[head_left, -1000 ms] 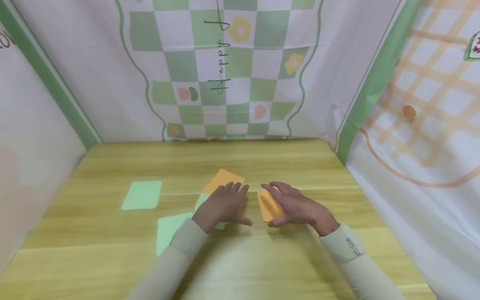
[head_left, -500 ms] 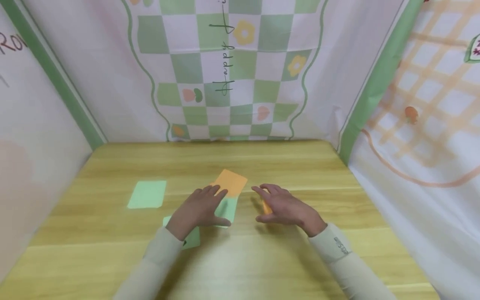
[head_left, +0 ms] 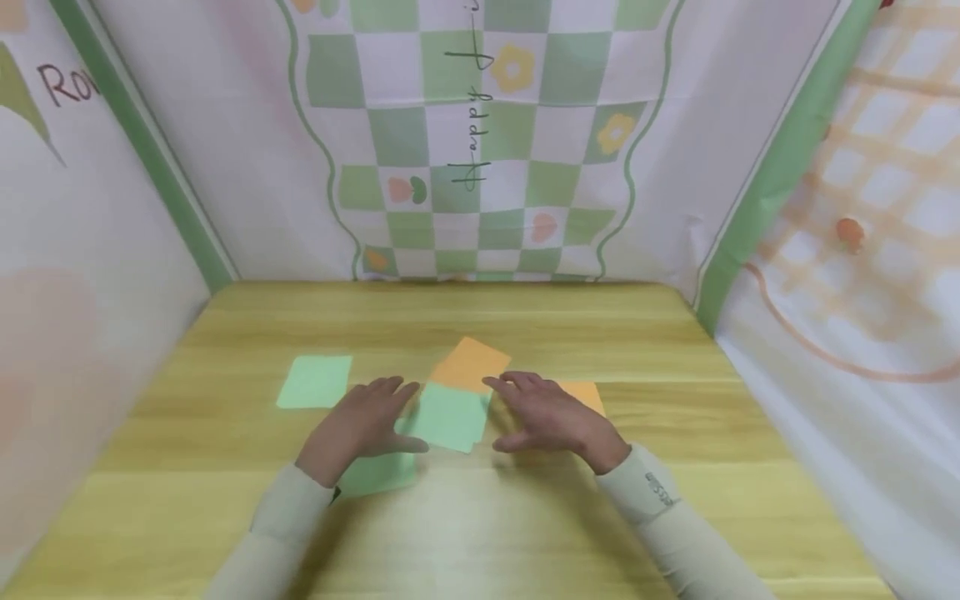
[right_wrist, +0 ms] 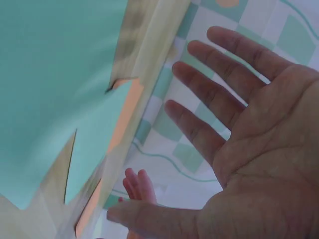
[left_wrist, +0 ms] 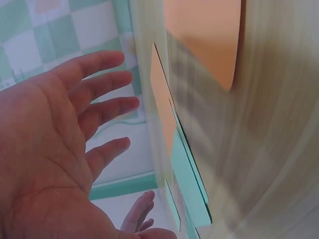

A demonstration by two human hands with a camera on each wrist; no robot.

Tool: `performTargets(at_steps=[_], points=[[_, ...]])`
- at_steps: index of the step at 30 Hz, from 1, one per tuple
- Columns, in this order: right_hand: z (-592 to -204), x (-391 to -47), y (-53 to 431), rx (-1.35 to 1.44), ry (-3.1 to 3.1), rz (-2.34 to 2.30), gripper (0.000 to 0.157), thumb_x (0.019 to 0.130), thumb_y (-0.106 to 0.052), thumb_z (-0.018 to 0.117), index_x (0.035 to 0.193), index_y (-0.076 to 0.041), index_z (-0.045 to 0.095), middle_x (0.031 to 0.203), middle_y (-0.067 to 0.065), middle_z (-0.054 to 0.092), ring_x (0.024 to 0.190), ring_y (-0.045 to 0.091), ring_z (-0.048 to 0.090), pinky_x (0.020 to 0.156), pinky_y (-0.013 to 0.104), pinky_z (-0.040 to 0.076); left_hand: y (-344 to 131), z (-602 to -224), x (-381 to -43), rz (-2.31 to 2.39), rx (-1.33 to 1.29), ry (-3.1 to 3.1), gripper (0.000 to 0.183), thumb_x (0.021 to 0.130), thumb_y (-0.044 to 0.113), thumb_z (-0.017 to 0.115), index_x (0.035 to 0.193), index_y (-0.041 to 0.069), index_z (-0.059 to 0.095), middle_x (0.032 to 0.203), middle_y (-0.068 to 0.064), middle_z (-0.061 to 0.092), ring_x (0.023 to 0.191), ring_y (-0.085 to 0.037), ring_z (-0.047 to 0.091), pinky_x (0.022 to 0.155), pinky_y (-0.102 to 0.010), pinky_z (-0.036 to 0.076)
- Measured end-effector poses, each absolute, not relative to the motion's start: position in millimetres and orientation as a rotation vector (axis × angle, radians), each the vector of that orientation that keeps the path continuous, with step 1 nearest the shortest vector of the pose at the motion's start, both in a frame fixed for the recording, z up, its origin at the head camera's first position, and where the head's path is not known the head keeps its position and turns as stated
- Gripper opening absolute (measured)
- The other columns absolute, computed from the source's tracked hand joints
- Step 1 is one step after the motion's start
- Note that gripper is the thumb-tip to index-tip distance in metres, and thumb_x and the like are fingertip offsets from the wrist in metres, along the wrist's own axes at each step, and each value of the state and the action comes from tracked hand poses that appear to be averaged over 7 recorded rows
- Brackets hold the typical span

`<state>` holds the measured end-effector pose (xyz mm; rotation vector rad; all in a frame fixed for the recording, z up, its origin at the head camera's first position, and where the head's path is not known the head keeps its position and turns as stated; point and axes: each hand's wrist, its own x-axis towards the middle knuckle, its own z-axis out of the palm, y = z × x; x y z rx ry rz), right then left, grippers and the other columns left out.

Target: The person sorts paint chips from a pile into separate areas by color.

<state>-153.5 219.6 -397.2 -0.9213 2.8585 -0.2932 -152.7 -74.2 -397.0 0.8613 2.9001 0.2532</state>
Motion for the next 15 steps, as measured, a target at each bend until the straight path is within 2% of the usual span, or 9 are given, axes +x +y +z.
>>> performTargets(at_steps=[6,12,15], points=[[-402.3,-157.2,203.7,-0.946,2.881,-0.239,0.092,0.076,-0.056,0.069,0.148,-0.018,0.027,0.143,0.009,0.037,0.132,0.028,0.031,0.103,0.049,0.031,-92.7,-398.4,-151.4,0.248,0.848,2.93,0.086,0.075,0.063,0.064,0.136,0.006,0.044,0.129,-0.015,0.049,0.12,-0.034,0.045,0.096,-0.051,0.038],[-409.0,-159.0,185.1,-0.998,2.884,-0.209,0.092,0.073,-0.055,0.07,0.147,-0.018,0.029,0.143,0.013,0.037,0.13,0.029,0.033,0.1,0.053,0.033,-115.4,-401.3,-147.3,0.288,0.712,2.879,0.088,0.077,0.06,0.065,0.141,0.006,0.039,0.142,-0.021,0.038,0.129,-0.04,0.034,0.102,-0.056,0.029],[-411.5,-160.3,175.9,-1.038,2.887,-0.187,0.093,0.072,-0.054,0.071,0.146,-0.017,0.029,0.143,0.014,0.037,0.131,0.029,0.032,0.1,0.053,0.033,-128.0,-404.5,-145.1,0.304,0.659,2.876,0.088,0.076,0.059,0.066,0.141,0.006,0.04,0.143,-0.022,0.037,0.13,-0.041,0.033,0.103,-0.057,0.027]])
